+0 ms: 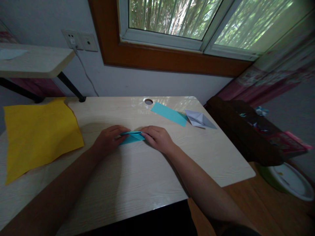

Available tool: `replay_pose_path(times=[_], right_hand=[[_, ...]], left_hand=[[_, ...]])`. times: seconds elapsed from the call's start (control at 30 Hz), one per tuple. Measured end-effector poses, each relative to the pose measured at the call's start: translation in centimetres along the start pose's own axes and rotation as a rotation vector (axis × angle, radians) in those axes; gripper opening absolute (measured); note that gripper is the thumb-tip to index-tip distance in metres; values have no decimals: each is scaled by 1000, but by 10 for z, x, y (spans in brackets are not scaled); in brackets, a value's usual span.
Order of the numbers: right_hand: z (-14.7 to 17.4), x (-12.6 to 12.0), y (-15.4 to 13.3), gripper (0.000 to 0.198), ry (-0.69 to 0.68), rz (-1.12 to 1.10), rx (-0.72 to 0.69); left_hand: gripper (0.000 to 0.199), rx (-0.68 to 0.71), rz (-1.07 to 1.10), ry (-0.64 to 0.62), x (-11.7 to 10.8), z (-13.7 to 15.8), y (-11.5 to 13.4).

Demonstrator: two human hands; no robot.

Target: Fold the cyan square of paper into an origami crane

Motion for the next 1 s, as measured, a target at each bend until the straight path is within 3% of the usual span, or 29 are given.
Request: replay_pose_path(times=[0.23,0.47,0.67,0.9,1.0], right_hand=[[3,1,6,37,-20,-55,53],[2,10,7,65,-114,-64,62],[5,16,10,31,-113,26,31],[3,5,17,30,-26,-77,134],[2,0,21,32,25,-198,197]], left_hand=[[20,-31,23,4,-2,-3,0],[19,-52,54,10,-4,-3,-2],[20,-67,144,-41,-1,-3,1],[29,-312,364,0,-6,1,-19],[31,-343,583,63,-7,3,-23]])
Point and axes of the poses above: each hand's wrist, its own z-axis away from the middle knuckle, its own x-axis out of the palm, y = z × x, the point moved 10 cm from there along -z, towards the middle knuckle, and after that the axes turned 6 degrees about -z, right-handed, at the moved point
